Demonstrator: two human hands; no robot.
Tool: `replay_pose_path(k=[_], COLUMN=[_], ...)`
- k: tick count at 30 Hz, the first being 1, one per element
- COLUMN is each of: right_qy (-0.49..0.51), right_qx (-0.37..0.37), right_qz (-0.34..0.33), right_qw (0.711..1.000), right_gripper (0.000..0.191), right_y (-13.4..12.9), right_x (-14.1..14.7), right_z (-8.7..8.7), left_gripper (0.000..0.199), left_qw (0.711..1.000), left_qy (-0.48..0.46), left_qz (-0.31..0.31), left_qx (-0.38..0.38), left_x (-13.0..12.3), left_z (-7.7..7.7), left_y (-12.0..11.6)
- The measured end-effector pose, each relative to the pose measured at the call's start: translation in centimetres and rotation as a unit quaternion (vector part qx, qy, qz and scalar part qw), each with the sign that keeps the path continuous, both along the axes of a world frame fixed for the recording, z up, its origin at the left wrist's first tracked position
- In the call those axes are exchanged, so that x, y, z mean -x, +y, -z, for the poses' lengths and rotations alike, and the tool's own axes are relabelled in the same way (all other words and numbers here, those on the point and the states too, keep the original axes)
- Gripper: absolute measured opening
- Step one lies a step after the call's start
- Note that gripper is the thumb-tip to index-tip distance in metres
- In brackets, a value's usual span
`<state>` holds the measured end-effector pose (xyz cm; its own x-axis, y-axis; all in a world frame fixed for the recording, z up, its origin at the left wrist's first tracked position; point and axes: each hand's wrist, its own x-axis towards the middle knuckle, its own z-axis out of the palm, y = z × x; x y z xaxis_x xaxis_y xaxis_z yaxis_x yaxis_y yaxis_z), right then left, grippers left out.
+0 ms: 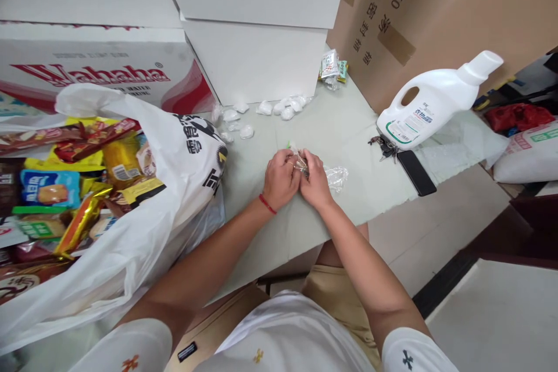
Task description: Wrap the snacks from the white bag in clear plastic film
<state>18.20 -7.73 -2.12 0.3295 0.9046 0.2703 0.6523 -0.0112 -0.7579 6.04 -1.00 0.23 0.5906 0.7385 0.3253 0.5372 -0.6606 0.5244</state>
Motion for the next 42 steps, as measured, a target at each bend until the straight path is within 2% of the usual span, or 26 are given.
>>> replay_pose_path(k=[2,4,9,11,14,17,19,21,27,31,33,35,37,38,40,42], right_qy=[0.068,0.076,-0.104,-0.142,-0.154,-0.174,-0.197,-0.210,-0.162,-0.116,-0.103,-0.087,-0.035,0.003,0.070,0.121], right_qx=[-0.011,-0.010,0.055,0.076,0.078,0.059,0.061,0.074,0.047,0.005,-0.032,-0.039,0.028,0.080,0.180,0.235], right_qz=[-0.016,-0.029,-0.081,-0.075,-0.049,-0.020,-0.007,0.003,0.020,-0.022,0.027,0.124,0.191,0.197,0.175,0.133], right_qw=[0.997,0.997,0.990,0.984,0.984,0.983,0.979,0.975,0.985,0.993,0.994,0.988,0.981,0.977,0.965,0.955], right_gripper=[0.075,0.077,0.061,0.055,0.049,0.043,0.041,0.040,0.048,0.045,0.039,0.036,0.040,0.044,0.050,0.043], right_y=[-0.1,-0.2,0.7,1.4,2.0,1.8,1.3,0.8,0.2,-0.9,-2.0,-3.1,-3.9,-4.2,-4.6,-5.0], right_x=[-1.0,-1.9,-3.2,-3.4,-3.3,-2.5,-1.7,-1.0,0.0,-2.2,-4.5,-7.0,-9.1,-9.7,-10.1,-9.4], right_z=[0.1,-0.4,-2.3,-2.4,-1.7,-1.1,-1.2,-1.3,-0.5,-0.7,-1.2,-1.7,-1.9,-2.0,-2.3,-2.9], left_gripper=[0.041,0.047,0.057,0.054,0.046,0.038,0.036,0.040,0.054,0.055,0.055,0.054,0.054,0.054,0.053,0.052], left_qw=[0.999,0.995,0.987,0.990,0.997,0.999,0.998,0.998,0.995,0.989,0.987,0.987,0.987,0.988,0.988,0.987], left_qy=[0.036,0.080,0.148,0.130,0.046,-0.018,-0.023,-0.009,0.067,0.090,0.104,0.108,0.105,0.103,0.103,0.106], left_qz=[0.024,0.047,0.037,0.041,0.051,0.008,-0.028,-0.033,0.046,0.095,0.102,0.105,0.107,0.108,0.107,0.109], left_qx=[-0.029,-0.047,-0.053,-0.042,-0.027,-0.032,-0.045,-0.052,-0.061,-0.074,-0.064,-0.054,-0.051,-0.050,-0.051,-0.052], left_x=[0.0,-0.1,-0.5,-0.4,0.3,1.1,1.3,1.2,0.4,0.5,0.5,0.5,0.5,0.5,0.4,0.5], left_z=[0.4,0.5,0.2,0.3,0.5,0.5,0.2,0.0,0.2,0.6,0.8,1.0,1.1,1.2,1.3,1.3], left_y=[-0.3,-0.8,-2.0,-1.9,-1.2,-0.5,-0.3,-0.1,-0.5,-0.5,-0.2,0.0,0.2,0.2,0.2,0.1])
